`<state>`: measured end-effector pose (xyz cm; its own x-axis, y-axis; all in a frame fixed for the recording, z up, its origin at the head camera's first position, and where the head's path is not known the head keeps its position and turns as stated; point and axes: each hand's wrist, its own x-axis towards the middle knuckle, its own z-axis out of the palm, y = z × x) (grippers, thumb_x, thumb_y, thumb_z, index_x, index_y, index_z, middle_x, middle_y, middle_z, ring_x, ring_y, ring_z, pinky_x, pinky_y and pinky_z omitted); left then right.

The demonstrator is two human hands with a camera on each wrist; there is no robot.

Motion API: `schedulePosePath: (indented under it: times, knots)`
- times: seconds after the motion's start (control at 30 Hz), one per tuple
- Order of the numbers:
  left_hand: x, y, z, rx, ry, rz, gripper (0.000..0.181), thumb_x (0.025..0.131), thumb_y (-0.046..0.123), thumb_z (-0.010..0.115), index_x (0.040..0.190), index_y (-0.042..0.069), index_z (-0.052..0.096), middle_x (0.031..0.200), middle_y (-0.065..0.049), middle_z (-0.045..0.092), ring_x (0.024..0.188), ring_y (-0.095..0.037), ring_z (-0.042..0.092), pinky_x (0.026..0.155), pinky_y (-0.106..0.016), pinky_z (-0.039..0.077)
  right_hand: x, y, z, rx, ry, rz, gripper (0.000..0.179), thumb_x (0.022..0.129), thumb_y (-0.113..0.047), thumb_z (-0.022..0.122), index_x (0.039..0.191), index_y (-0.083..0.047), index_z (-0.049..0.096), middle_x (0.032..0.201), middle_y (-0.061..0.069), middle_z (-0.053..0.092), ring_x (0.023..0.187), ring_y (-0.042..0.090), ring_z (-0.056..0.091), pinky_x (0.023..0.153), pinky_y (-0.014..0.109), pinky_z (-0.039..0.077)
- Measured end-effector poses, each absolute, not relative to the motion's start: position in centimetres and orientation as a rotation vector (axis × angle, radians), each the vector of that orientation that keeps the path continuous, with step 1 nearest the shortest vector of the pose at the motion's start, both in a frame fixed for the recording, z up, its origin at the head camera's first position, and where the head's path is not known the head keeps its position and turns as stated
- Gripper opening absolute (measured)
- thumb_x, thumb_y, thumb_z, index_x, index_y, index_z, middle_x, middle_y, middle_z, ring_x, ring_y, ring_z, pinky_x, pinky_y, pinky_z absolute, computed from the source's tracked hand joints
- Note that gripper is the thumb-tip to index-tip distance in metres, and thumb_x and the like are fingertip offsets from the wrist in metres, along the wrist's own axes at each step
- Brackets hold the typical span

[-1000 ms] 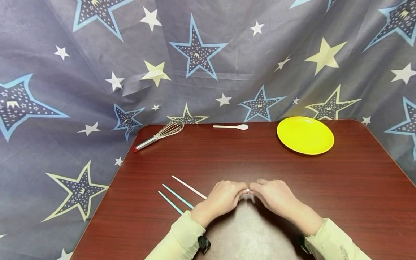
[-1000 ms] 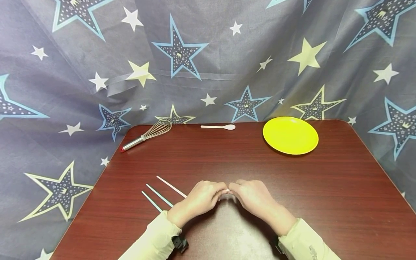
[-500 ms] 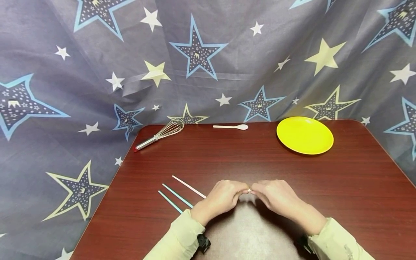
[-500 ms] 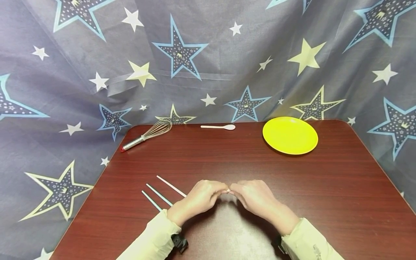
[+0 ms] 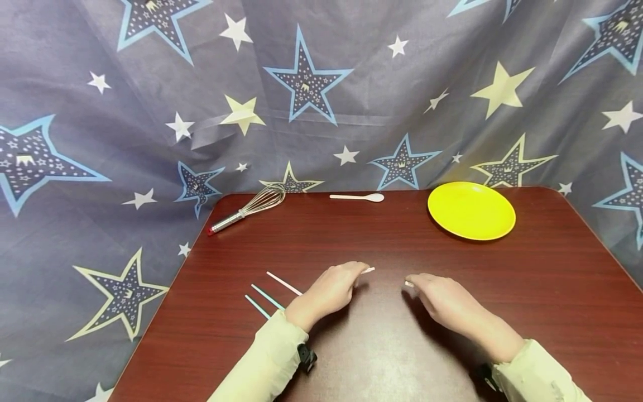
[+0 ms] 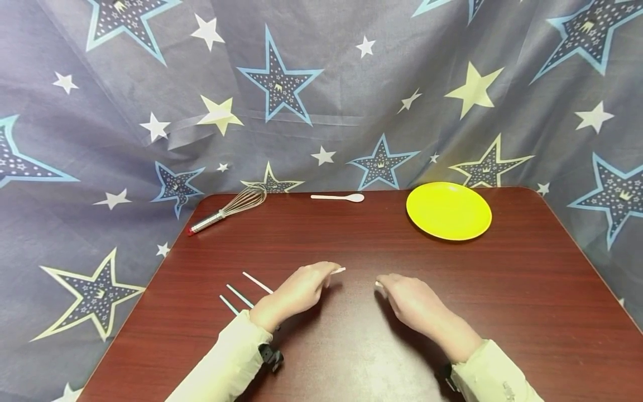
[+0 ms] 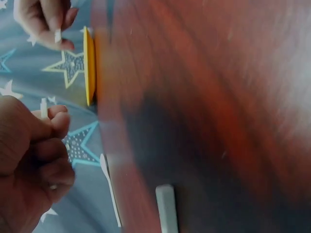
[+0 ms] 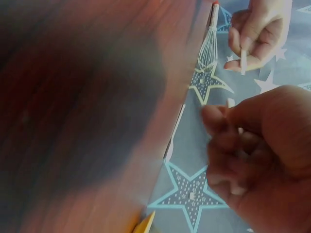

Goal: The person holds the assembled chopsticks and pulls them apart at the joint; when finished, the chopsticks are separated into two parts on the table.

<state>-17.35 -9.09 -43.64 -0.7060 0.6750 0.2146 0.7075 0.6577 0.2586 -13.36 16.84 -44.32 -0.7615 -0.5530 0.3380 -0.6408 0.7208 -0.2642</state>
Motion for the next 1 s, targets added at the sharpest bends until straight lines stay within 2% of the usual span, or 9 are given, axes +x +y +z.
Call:
schedulePosePath:
  times: [0.1, 0.17, 0.37, 0.53, 0.7, 0.87, 1.0]
  knots:
    - [-18.3, -9.0, -43.6, -1.138, -2.824, -0.514, 0.034, 0.089, -0.01, 0.053, 0.118, 0.007, 0.059, 0.083, 0.001, 0.06, 0.075, -0.013, 0.058, 0.072, -0.029, 0.049, -13.4, 17.7, -44.4, 0.94, -2.721, 0.565, 0.013, 0.088, 0.0, 0.065, 0.098, -0.009, 0.061, 0.08, -0.004, 0.06, 0.072, 0.012, 0.059, 0.065, 0.035, 0.051]
    - [-18.9, -8.8, -43.6, -1.103, -2.849, -0.553, 0.034, 0.089, -0.011, 0.053, 0.117, 0.007, 0.059, 0.082, 0.001, 0.062, 0.074, -0.013, 0.058, 0.07, -0.029, 0.049, -13.5, 18.2, -44.4, 0.927, -2.741, 0.569, 0.014, 0.088, 0.0, 0.065, 0.093, -0.011, 0.059, 0.074, -0.007, 0.056, 0.066, 0.01, 0.056, 0.061, 0.033, 0.049]
    - [-20.9, -7.7, -44.1, -0.935, -2.867, -0.599, 0.009, 0.094, 0.003, 0.06, 0.1, 0.009, 0.059, 0.081, 0.002, 0.068, 0.072, -0.017, 0.064, 0.064, -0.031, 0.05, -13.4, 19.1, -44.2, 0.851, -2.838, 0.566, 0.025, 0.087, -0.009, 0.071, 0.076, -0.018, 0.05, 0.061, -0.015, 0.045, 0.052, 0.006, 0.044, 0.05, 0.027, 0.039]
    - [-22.4, -6.8, -44.4, -0.834, -2.905, -0.516, 0.004, 0.095, 0.013, 0.062, 0.092, 0.012, 0.059, 0.078, 0.001, 0.068, 0.072, -0.022, 0.065, 0.064, -0.036, 0.051, -13.3, 19.2, -44.4, 0.868, -2.842, 0.543, 0.021, 0.08, -0.011, 0.078, 0.073, -0.02, 0.06, 0.066, -0.015, 0.056, 0.058, 0.006, 0.056, 0.054, 0.028, 0.046]
    - [-23.8, -6.2, -44.7, -0.817, -2.923, -0.368, 0.008, 0.092, 0.018, 0.067, 0.085, 0.015, 0.064, 0.079, 0.002, 0.065, 0.078, -0.019, 0.065, 0.069, -0.035, 0.052, -13.2, 19.2, -44.9, 0.878, -2.806, 0.5, 0.021, 0.075, -0.011, 0.082, 0.074, -0.021, 0.064, 0.072, -0.014, 0.055, 0.065, 0.009, 0.059, 0.058, 0.028, 0.048]
    - [-25.0, -5.8, -45.3, -0.76, -2.939, -0.258, 0.011, 0.088, 0.023, 0.072, 0.079, 0.018, 0.067, 0.079, 0.004, 0.06, 0.079, -0.018, 0.063, 0.07, -0.032, 0.051, -13.0, 19.3, -45.0, 0.833, -2.835, 0.432, 0.028, 0.074, -0.016, 0.083, 0.069, -0.023, 0.056, 0.069, -0.015, 0.051, 0.06, 0.006, 0.05, 0.053, 0.029, 0.043]
    - [-25.6, -5.6, -45.7, -0.776, -2.96, -0.236, 0.01, 0.088, 0.024, 0.073, 0.079, 0.02, 0.069, 0.08, 0.007, 0.064, 0.08, -0.016, 0.064, 0.07, -0.031, 0.051, -12.8, 19.3, -45.0, 0.798, -2.885, 0.397, 0.035, 0.074, -0.02, 0.083, 0.065, -0.024, 0.05, 0.064, -0.016, 0.045, 0.056, 0.005, 0.04, 0.05, 0.028, 0.038]
